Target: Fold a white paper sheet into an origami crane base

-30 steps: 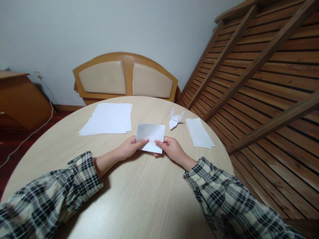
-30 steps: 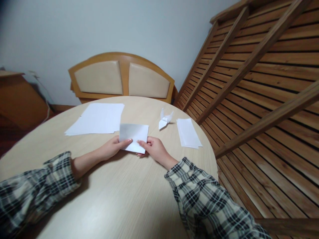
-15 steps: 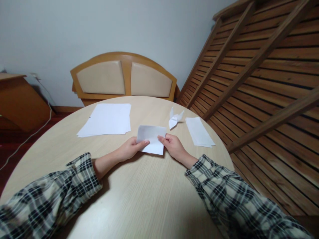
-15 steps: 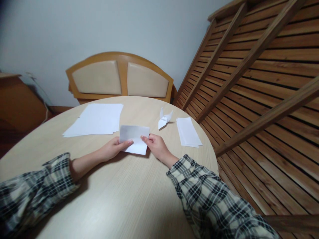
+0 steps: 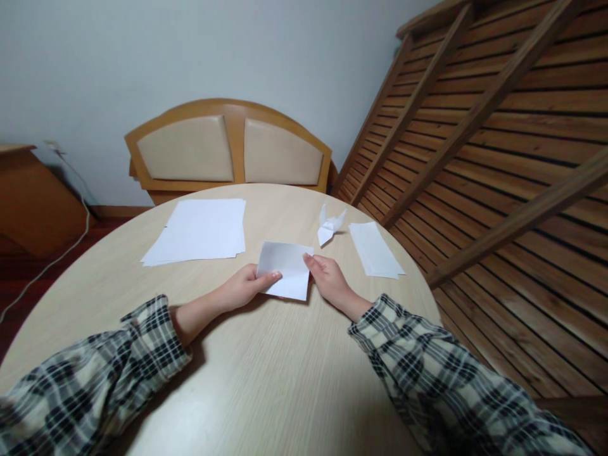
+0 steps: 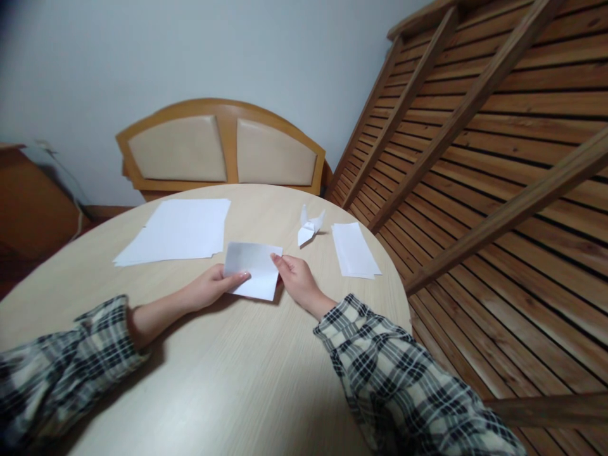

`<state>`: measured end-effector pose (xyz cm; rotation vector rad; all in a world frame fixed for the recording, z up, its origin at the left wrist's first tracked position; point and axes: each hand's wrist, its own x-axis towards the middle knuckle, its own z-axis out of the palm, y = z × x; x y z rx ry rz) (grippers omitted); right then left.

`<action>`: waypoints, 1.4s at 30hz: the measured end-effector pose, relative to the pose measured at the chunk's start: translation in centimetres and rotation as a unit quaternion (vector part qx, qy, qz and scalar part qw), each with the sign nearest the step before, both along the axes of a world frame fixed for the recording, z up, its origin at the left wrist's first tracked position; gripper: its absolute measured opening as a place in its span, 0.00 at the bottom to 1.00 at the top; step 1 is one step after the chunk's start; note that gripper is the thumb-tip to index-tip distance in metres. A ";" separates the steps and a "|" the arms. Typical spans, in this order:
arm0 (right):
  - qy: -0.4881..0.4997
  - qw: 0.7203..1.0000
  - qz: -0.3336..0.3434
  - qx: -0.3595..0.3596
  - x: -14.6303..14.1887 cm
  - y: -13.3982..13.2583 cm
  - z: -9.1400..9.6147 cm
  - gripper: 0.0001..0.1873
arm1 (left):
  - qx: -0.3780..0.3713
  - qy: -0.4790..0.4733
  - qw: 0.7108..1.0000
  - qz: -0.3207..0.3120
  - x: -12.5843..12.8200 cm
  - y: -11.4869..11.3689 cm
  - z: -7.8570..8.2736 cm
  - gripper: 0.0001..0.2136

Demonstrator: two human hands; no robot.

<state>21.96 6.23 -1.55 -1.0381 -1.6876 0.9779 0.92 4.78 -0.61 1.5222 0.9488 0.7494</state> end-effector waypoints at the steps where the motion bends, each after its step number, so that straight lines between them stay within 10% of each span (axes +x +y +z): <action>1: -0.007 1.000 -0.004 0.006 0.0 0.1 0.0 0.29 | -0.001 0.003 1.000 -0.004 0.0 -0.1 0.1 0.20; 42: -0.013 0.999 -0.032 0.026 0.1 -0.1 0.9 0.24 | 0.019 0.031 0.999 0.030 -0.1 0.2 0.1 0.20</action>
